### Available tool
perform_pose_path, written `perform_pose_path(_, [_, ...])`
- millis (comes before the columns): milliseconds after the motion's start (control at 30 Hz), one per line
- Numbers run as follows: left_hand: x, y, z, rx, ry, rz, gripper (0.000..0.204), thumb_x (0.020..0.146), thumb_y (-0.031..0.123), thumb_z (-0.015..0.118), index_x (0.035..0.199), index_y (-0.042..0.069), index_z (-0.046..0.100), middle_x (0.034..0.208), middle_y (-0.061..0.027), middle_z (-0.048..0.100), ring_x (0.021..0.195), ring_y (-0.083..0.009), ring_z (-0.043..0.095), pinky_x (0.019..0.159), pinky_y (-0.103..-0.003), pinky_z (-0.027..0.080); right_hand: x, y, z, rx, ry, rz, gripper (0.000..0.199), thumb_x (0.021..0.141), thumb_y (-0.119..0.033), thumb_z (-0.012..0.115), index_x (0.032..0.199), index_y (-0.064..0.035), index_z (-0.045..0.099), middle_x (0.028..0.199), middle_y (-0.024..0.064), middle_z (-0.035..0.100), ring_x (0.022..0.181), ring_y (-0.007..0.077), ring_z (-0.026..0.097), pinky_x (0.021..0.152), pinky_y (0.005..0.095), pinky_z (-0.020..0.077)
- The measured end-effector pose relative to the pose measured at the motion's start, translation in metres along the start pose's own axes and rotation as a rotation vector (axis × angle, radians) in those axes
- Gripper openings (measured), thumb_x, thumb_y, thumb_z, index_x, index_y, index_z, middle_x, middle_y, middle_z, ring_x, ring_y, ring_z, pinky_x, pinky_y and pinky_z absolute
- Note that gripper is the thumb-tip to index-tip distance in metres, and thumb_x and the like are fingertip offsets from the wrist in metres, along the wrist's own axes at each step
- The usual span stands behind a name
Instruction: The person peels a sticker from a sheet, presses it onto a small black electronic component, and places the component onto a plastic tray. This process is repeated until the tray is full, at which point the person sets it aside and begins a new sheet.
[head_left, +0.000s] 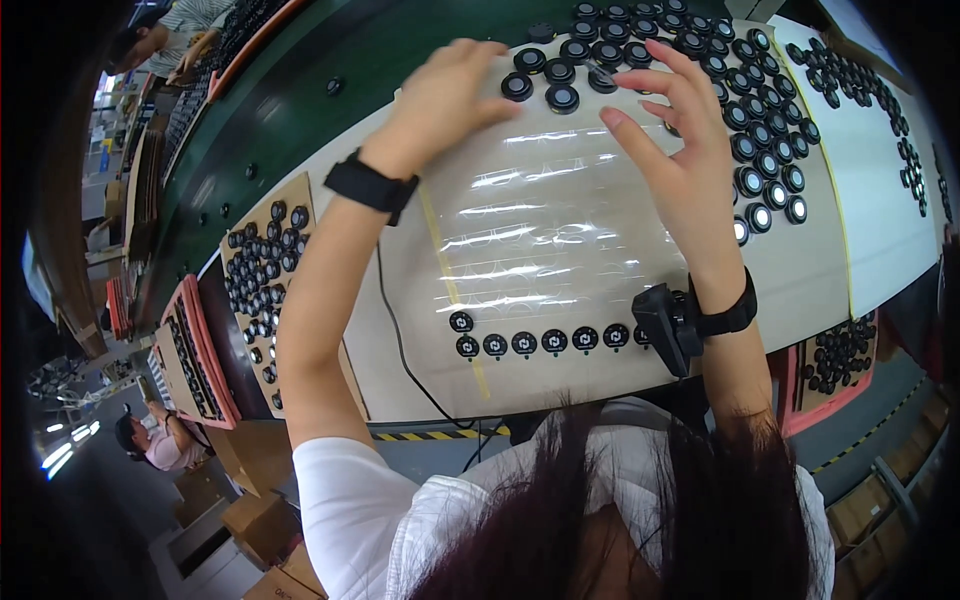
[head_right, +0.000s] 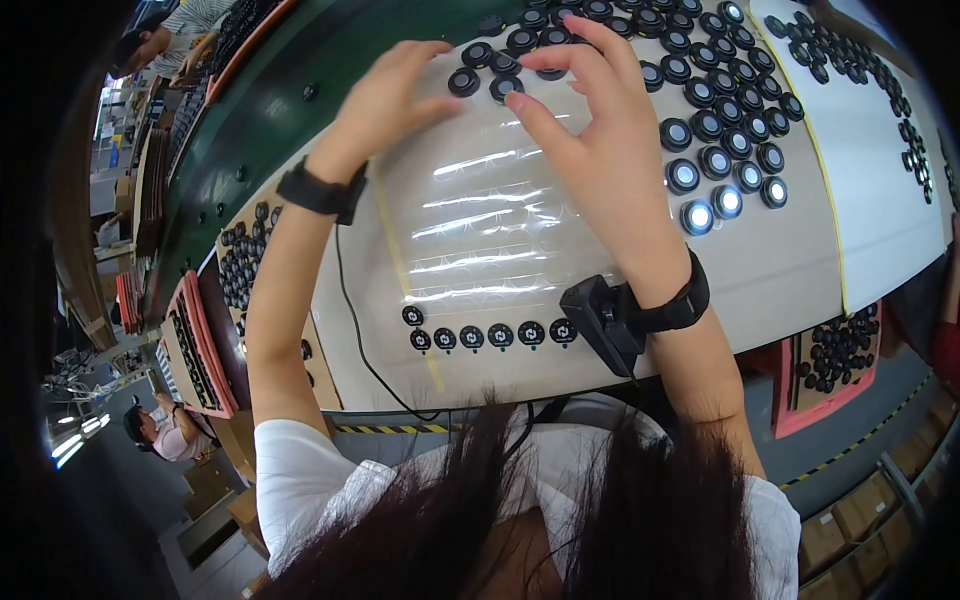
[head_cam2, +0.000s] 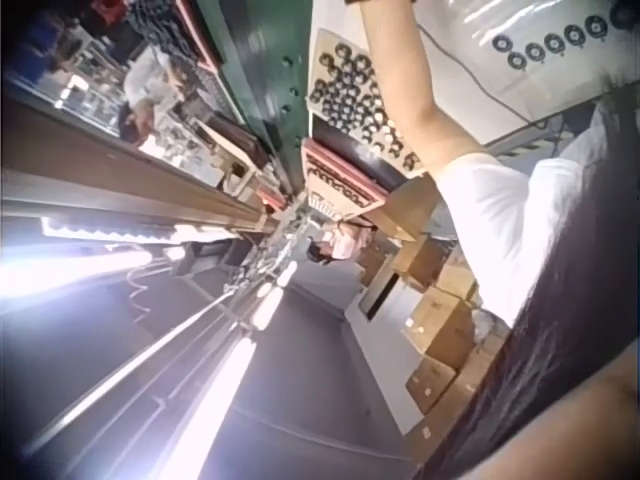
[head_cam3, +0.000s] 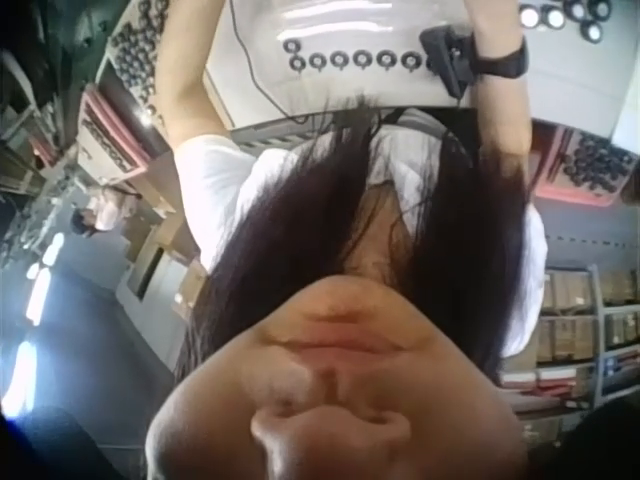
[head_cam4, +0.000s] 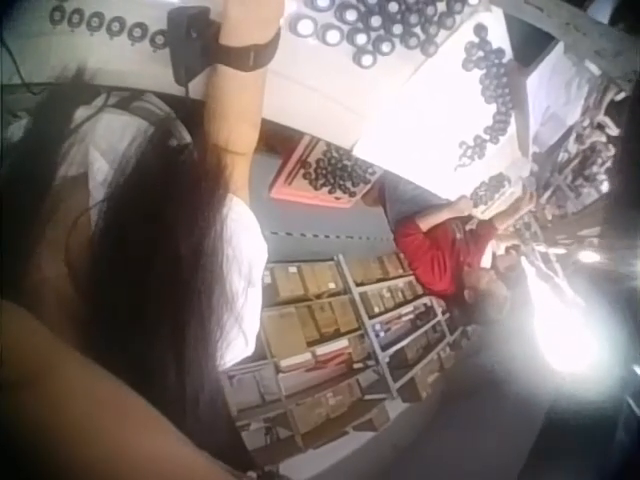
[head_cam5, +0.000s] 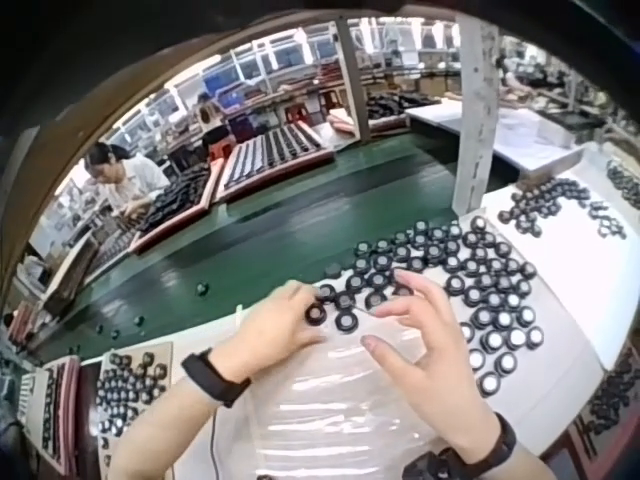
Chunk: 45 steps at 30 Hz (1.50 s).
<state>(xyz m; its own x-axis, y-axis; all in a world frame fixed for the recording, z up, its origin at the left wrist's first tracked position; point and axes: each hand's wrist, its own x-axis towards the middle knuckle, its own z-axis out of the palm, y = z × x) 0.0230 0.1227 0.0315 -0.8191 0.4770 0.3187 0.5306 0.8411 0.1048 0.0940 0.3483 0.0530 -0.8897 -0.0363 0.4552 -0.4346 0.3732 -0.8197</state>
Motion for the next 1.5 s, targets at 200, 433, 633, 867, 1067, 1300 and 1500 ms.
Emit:
perform_pose_path(200, [0.0, 0.023, 0.013, -0.144, -0.064, -0.131, 0.027, 0.083, 0.02, 0.057, 0.105, 0.005, 0.051, 0.093, -0.0136, 0.055, 0.077, -0.0258, 0.058, 0.069, -0.034, 0.047, 0.0, 0.011, 0.0, 0.027, 0.02, -0.071, 0.029, 0.072, -0.012, 0.067, 0.098, -0.0051, 0.056, 0.114, 0.0115, 0.051, 0.101, 0.0228, 0.052, 0.083, 0.0315, 0.0433])
perform_pose_path(433, [-0.029, 0.07, -0.071, -1.64, -0.194, -0.577, 0.031, 0.091, 0.013, 0.042, 0.115, -0.006, 0.046, 0.101, -0.0182, 0.058, 0.077, -0.0196, 0.062, 0.067, -0.027, 0.051, -0.002, -0.017, -0.009, 0.637, -0.146, 0.274, 0.008, 0.081, -0.006, 0.058, 0.074, -0.0033, 0.055, 0.116, 0.014, 0.053, 0.103, 0.0184, 0.052, 0.084, 0.0297, 0.0421])
perform_pose_path(633, [-0.046, 0.121, -0.094, -1.472, 0.014, -0.449, 0.033, 0.08, -0.006, 0.053, 0.112, -0.01, 0.046, 0.102, -0.0203, 0.057, 0.086, -0.0254, 0.062, 0.079, -0.03, 0.052, 0.001, -0.036, -0.02, 0.91, -0.391, 0.402, 0.013, 0.082, -0.008, 0.057, 0.07, -0.0065, 0.053, 0.113, 0.0139, 0.055, 0.1, 0.0165, 0.054, 0.086, 0.0284, 0.0405])
perform_pose_path(867, [-0.054, 0.128, -0.101, -1.128, 0.21, -0.266, 0.041, 0.068, -0.017, 0.062, 0.106, -0.012, 0.047, 0.103, -0.0211, 0.056, 0.089, -0.0242, 0.061, 0.079, -0.032, 0.054, -0.003, -0.06, -0.019, 0.913, -0.454, 0.455, 0.015, 0.081, -0.01, 0.058, 0.067, -0.0071, 0.052, 0.109, 0.0131, 0.057, 0.092, 0.013, 0.055, 0.085, 0.0271, 0.0396])
perform_pose_path(1067, [-0.055, 0.13, -0.101, -1.028, 0.237, -0.241, 0.041, 0.067, -0.017, 0.063, 0.105, -0.012, 0.048, 0.103, -0.0208, 0.056, 0.09, -0.0233, 0.06, 0.08, -0.033, 0.053, -0.007, -0.06, -0.012, 0.879, -0.376, 0.41, 0.011, 0.079, -0.008, 0.06, 0.069, -0.0064, 0.054, 0.105, 0.011, 0.057, 0.088, 0.0113, 0.054, 0.083, 0.026, 0.0396])
perform_pose_path(1300, [-0.055, 0.132, -0.101, -1.028, 0.279, -0.242, 0.042, 0.065, -0.018, 0.063, 0.104, -0.012, 0.048, 0.104, -0.0207, 0.056, 0.092, -0.0225, 0.06, 0.08, -0.032, 0.053, -0.007, -0.054, -0.007, 1.028, -0.403, 0.462, 0.022, 0.073, -0.007, 0.066, 0.088, -0.0018, 0.051, 0.11, 0.0154, 0.05, 0.093, 0.0202, 0.054, 0.083, 0.0302, 0.0414])
perform_pose_path(1500, [-0.056, 0.132, -0.102, -0.986, 0.303, -0.254, 0.043, 0.064, -0.018, 0.063, 0.104, -0.012, 0.049, 0.103, -0.02, 0.057, 0.091, -0.0219, 0.06, 0.079, -0.029, 0.052, -0.007, -0.05, -0.004, 1.094, -0.461, 0.459, 0.051, 0.069, -0.006, 0.07, 0.112, 0.0033, 0.044, 0.121, 0.0231, 0.038, 0.101, 0.0288, 0.051, 0.084, 0.0342, 0.0426])
